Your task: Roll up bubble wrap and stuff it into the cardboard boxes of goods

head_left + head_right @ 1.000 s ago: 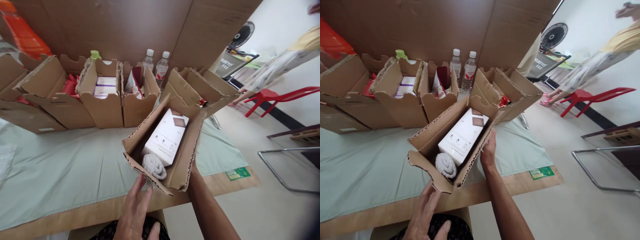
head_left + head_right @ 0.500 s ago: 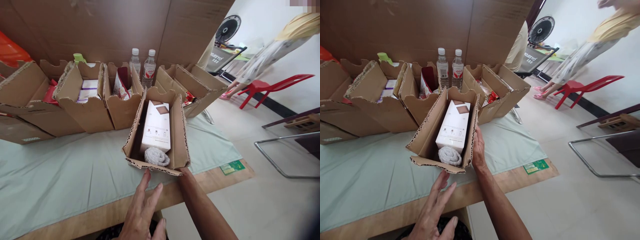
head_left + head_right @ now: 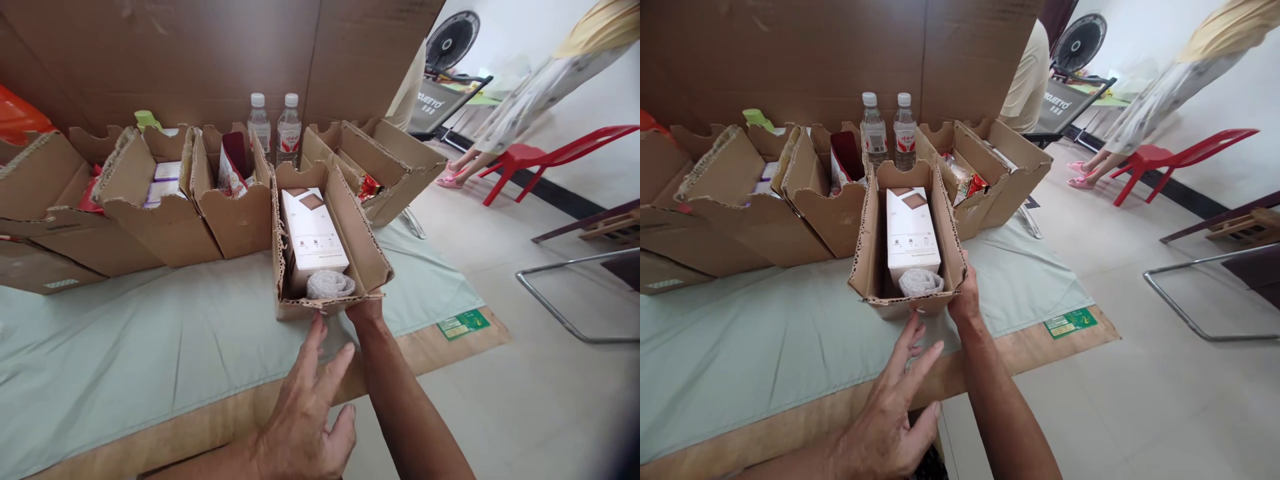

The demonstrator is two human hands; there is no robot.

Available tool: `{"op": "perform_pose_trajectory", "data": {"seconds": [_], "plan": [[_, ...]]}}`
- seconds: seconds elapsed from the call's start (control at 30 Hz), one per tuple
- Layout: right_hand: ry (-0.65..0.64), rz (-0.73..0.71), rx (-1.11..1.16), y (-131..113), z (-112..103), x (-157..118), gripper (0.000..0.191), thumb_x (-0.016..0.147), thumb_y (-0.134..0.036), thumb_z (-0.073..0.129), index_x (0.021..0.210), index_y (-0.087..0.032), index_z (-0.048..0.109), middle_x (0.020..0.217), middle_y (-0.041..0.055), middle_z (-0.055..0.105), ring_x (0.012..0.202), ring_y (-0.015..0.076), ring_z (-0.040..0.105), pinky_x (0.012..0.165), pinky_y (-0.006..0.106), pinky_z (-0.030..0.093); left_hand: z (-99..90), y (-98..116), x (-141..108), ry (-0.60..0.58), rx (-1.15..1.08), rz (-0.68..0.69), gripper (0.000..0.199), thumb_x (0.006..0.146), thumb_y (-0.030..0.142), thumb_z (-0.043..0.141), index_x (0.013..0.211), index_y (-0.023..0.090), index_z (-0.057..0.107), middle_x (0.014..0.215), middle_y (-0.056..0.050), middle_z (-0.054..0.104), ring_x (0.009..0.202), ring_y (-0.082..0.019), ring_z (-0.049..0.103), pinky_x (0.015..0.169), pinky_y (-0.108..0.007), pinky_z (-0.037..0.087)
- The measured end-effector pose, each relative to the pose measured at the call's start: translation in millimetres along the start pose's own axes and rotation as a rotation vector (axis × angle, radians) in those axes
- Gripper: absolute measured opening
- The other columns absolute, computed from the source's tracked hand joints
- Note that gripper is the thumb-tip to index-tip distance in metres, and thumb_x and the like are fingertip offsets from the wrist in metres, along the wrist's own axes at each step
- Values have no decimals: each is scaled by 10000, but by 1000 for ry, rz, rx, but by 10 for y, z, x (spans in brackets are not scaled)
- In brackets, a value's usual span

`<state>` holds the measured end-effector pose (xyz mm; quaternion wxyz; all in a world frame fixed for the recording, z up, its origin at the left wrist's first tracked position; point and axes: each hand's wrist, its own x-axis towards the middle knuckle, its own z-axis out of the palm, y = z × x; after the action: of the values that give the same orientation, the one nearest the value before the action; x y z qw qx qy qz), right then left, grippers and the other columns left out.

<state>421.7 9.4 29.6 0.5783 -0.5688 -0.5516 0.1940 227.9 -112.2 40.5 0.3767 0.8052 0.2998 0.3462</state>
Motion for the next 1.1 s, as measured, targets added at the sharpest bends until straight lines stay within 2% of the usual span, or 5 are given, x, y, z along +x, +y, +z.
{"op": "perform_pose_trajectory", "data": {"seconds": [0.17,0.27,0.53,0.83,1.1], "plan": [[304,256,501,-74,14,56,603,913,-788,468,943,-253,744,930,55,777,984,262,731,880,412,555,-13,-194,364,-31,-5,-47,774,830,71,601,1567,241,436,1784,-157,73,1586,-419,315,1146,-594,526],[352,389,553,-95,5,50,605,818,-818,577,890,-245,754,1003,67,790,1024,262,714,859,394,508,-30,-383,644,-29,7,-63,717,817,90,615,1517,187,499,1774,-179,113,1595,-421,290,1154,-601,513],[290,387,332,-60,20,-4,597,845,-732,575,1034,-196,760,1212,141,765,1163,300,679,898,418,490,-120,-863,1262,46,96,-55,693,772,109,618,1462,151,558,1756,-180,201,1600,-412,276,1196,-613,455],[176,332,181,-11,-83,59,408,816,-532,692,1066,-215,745,1119,90,766,1107,265,665,960,423,509,-111,-1113,1260,70,114,9,663,768,161,638,1430,142,604,1727,-191,288,1589,-378,322,1258,-584,375],[57,278,44,177,-186,597,278,725,-391,709,929,-202,723,959,69,755,967,252,677,959,434,527,-117,-1140,1275,71,71,40,672,759,164,651,1429,126,608,1725,-216,280,1583,-374,340,1254,-581,379]]}}
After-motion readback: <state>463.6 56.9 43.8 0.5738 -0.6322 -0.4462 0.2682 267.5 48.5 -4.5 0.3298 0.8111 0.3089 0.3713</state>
